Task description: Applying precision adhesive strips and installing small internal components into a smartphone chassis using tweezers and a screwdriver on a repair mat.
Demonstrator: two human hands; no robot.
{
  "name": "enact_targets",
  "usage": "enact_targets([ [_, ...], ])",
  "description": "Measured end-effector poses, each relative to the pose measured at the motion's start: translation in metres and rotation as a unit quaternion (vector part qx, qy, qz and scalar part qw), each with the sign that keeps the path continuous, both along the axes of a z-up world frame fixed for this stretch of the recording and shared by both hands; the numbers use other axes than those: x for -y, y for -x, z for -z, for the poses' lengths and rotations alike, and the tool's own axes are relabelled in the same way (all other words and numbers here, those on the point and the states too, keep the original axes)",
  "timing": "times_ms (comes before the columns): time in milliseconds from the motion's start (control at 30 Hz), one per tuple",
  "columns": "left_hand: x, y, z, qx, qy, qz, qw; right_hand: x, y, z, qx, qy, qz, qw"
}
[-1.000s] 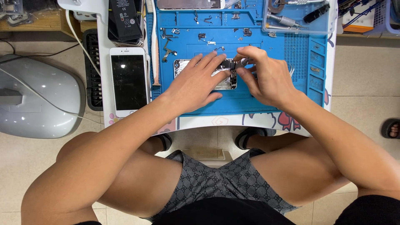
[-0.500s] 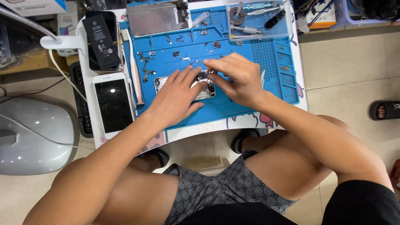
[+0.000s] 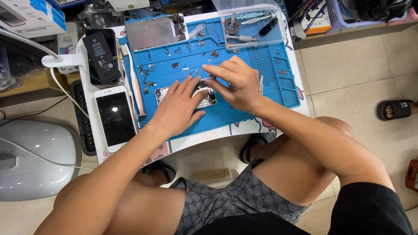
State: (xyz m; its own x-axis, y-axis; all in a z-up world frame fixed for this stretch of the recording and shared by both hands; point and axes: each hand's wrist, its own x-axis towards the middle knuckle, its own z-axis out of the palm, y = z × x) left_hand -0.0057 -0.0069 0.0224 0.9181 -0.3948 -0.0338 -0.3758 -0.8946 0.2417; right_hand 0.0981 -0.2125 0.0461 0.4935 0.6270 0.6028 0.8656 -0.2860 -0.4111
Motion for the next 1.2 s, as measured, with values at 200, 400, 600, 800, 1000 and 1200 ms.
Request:
enact_targets([
  [200,-0.001,0.0,-0.001,-0.001,0.001,0.001,1.0,-0.003,0.003,-0.001,-0.062,-0.023,-0.022,0.998],
  [400,-0.001,0.0,0.001,-0.009,0.0,0.002,1.0,0.003,-0.006,-0.002,-0.003,0.011,-0.006,1.0],
  [600,0.0,-0.001,-0.004,-0.014,-0.006,0.001,1.0,-0.003,0.001,-0.009,-0.036,-0.002,-0.022,0.999],
  [800,0.0,-0.002,0.0,-0.008,-0.011,-0.001,1.0,0.001,-0.005,-0.005,0.037,0.033,-0.002,0.999],
  [1000,-0.001,-0.002,-0.002,-0.01,-0.008,-0.001,1.0,-0.003,0.0,-0.013,0.015,0.022,-0.024,0.999],
  [1200,-0.002,-0.001,0.0,-0.003,0.004,0.0,1.0,-0.002,-0.006,-0.015,0.014,0.031,-0.024,0.999],
])
